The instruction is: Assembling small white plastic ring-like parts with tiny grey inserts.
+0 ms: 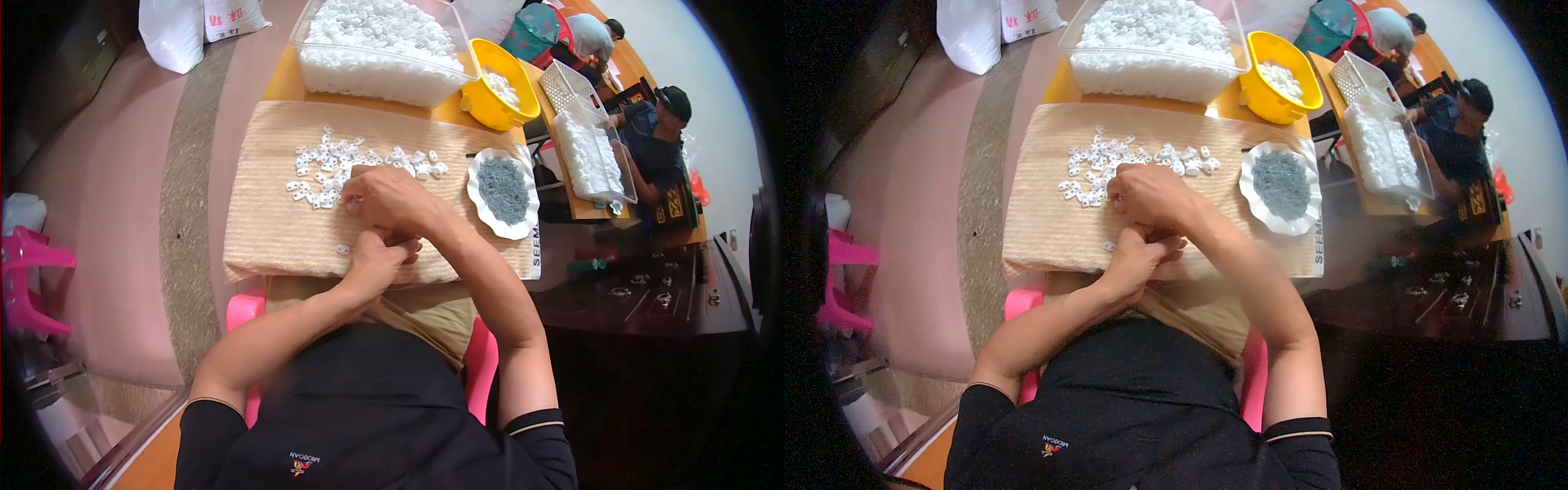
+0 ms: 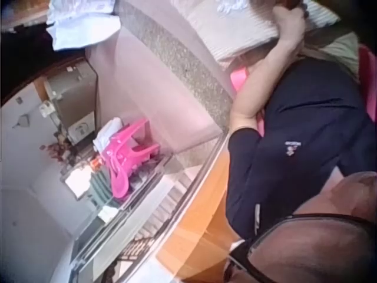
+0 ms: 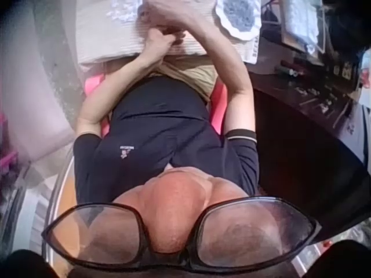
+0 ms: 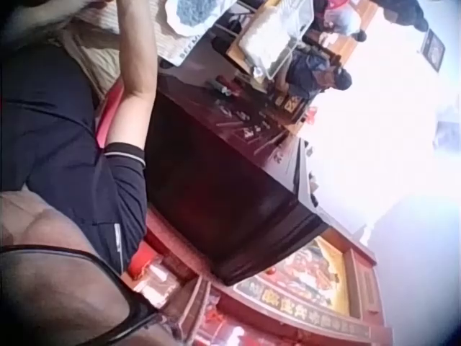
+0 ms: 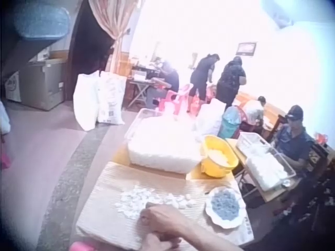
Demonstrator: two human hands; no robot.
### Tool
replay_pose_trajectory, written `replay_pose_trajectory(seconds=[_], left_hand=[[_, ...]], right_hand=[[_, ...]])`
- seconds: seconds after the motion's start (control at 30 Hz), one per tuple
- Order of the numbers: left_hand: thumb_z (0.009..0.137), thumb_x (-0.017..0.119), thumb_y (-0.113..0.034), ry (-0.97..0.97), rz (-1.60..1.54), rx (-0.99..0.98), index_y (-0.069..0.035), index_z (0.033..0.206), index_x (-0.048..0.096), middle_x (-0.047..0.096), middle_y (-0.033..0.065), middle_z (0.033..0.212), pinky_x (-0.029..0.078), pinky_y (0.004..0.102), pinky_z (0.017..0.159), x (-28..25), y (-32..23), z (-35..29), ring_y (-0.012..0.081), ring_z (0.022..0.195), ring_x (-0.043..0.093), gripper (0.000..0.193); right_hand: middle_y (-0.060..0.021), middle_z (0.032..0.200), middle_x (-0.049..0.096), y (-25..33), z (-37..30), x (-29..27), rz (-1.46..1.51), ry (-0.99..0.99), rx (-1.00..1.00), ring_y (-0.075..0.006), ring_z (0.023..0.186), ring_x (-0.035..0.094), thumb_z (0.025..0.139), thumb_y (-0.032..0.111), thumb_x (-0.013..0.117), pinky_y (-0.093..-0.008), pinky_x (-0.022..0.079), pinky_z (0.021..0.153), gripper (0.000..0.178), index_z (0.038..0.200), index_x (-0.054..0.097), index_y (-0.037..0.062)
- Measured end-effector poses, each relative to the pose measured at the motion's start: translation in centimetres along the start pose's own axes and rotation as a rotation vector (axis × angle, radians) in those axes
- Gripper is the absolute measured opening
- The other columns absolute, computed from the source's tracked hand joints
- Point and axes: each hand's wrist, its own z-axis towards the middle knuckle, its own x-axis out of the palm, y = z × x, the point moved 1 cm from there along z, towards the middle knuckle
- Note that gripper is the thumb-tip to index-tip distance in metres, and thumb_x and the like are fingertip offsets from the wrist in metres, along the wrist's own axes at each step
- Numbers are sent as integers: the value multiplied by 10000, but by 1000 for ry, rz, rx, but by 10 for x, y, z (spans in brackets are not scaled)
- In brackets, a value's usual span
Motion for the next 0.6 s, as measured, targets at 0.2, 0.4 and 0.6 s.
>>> replay_pose_trajectory(seconds=[0.2,0.4,0.6], left_hand=[[873,608,-3,35,-53,-50,10,994,605,625,49,921,544,269,726,-3,-4,0,135,791,621,122],[920,582,-41,3,-180,2,8,1034,573,619,57,968,547,269,723,-4,-9,2,132,831,619,125],[945,587,-97,-11,-231,39,-15,1035,572,626,55,968,557,248,733,-1,-12,1,123,846,627,122]], right_hand=[[-182,827,672,0,-20,-6,176,-155,122,-350,802,649,754,102,627,-408,511,733,165,890,684,28],[-147,761,670,-19,-68,-7,571,-445,199,-177,675,631,824,93,683,-311,498,632,152,920,671,-24],[-46,786,668,-23,-101,6,752,-411,142,-86,714,625,898,76,658,-230,518,640,136,983,665,-30]])
